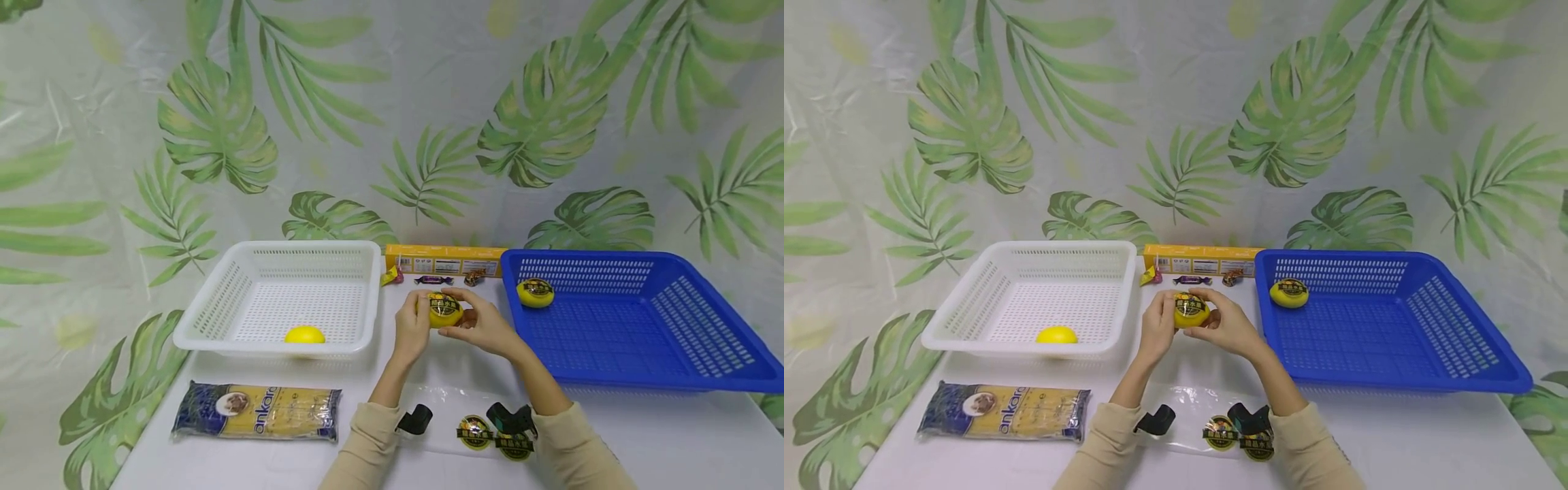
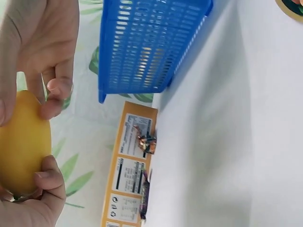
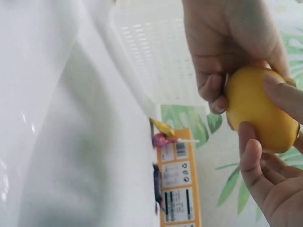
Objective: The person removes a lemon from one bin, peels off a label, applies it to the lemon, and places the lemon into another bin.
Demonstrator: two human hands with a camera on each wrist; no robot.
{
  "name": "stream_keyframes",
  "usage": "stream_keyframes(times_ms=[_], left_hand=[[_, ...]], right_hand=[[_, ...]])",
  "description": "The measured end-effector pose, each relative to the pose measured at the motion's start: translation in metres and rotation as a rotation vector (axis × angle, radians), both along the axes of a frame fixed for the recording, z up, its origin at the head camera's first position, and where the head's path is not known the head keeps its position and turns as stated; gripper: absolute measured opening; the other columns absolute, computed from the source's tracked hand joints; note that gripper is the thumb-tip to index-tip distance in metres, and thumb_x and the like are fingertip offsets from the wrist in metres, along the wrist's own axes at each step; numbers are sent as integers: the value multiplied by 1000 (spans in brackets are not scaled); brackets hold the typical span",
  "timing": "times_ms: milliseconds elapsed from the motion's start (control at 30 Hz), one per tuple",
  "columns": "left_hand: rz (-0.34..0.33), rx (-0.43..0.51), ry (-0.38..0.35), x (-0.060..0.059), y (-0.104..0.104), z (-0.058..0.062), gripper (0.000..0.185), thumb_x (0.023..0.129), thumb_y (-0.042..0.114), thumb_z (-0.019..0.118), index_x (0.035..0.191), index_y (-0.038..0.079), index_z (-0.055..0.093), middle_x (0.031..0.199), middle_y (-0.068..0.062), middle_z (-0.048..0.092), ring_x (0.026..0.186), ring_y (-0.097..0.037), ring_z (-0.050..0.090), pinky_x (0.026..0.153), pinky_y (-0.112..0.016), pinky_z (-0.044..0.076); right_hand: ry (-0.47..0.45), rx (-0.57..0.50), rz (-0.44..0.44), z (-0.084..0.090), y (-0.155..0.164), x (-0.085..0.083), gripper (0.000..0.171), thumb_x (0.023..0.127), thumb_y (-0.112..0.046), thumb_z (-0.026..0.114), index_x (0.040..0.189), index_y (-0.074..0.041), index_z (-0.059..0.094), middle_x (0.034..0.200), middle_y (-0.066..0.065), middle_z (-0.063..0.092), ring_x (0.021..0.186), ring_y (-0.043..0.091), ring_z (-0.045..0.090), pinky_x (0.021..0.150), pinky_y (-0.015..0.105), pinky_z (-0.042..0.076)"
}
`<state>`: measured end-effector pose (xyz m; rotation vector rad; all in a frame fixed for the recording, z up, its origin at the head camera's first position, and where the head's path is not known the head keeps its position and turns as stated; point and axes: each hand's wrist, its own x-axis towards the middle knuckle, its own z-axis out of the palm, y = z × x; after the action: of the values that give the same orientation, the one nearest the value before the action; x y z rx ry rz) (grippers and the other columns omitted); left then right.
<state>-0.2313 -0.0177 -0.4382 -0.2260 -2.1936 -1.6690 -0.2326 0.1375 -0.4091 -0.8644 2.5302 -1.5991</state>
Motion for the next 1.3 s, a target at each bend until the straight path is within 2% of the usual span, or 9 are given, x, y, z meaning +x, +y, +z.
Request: stream_keyframes(times_ms=[233,400,567,700,767,900,1000,1200,1300], left_hand=[[-13,-11,-56,3,5,14,40,102,27,34,108,0,62,97,-16,67,83,-22,59,72,-31,49],[-10,-40,-105,4,8,20,35,98,27,40,101,0,61,83,-15,63,72,-20,57,59,-28,46],[-37,-60,-69,6,11,21,30,97,16,33,96,-2,57,79,-14,60,65,-15,51,53,-23,42],[-40,-73,22,6,17,20,29,97,12,31,99,-3,56,86,-16,60,73,-19,54,62,-27,45],[6,-34,60,7,20,19,26,97,9,33,100,-2,56,88,-16,62,75,-21,56,63,-28,47],[1,223,54,9,29,14,15,95,2,39,98,-6,52,88,-20,61,60,-32,63,51,-36,54],[-105,327,-2,11,37,9,13,92,0,48,100,-9,52,89,-20,60,57,-40,64,48,-40,54],[-375,-36,-102,12,57,0,36,88,17,61,121,3,58,108,-15,64,89,-20,66,70,-19,52],[-492,-137,-108,10,68,-4,48,88,21,64,131,5,52,121,-15,60,100,-21,64,74,-15,49]], right_hand=[[112,79,9,12,4,-3,64,74,-5,78,130,5,49,118,24,57,52,10,54,52,24,49],[163,115,2,13,4,-1,63,71,-7,81,128,2,53,114,20,59,54,8,56,54,25,51],[170,137,-28,12,5,1,64,71,-8,81,126,5,53,110,20,60,59,8,57,55,24,51],[211,183,-41,16,10,3,64,71,-12,82,125,4,53,106,18,62,64,11,57,55,24,51],[198,198,-30,20,17,3,65,72,-14,82,127,2,52,105,17,63,69,13,60,58,25,52],[100,185,22,33,42,0,66,74,-10,79,130,3,46,114,19,58,87,24,63,69,28,54],[34,168,33,43,66,-9,67,75,-6,78,132,3,43,121,21,53,98,31,60,75,27,53],[5,196,-48,55,121,-35,70,78,-3,75,137,1,38,126,23,48,96,10,57,75,22,52],[23,242,-111,53,148,-50,69,80,-3,73,138,2,36,126,23,47,93,6,56,73,20,50]])
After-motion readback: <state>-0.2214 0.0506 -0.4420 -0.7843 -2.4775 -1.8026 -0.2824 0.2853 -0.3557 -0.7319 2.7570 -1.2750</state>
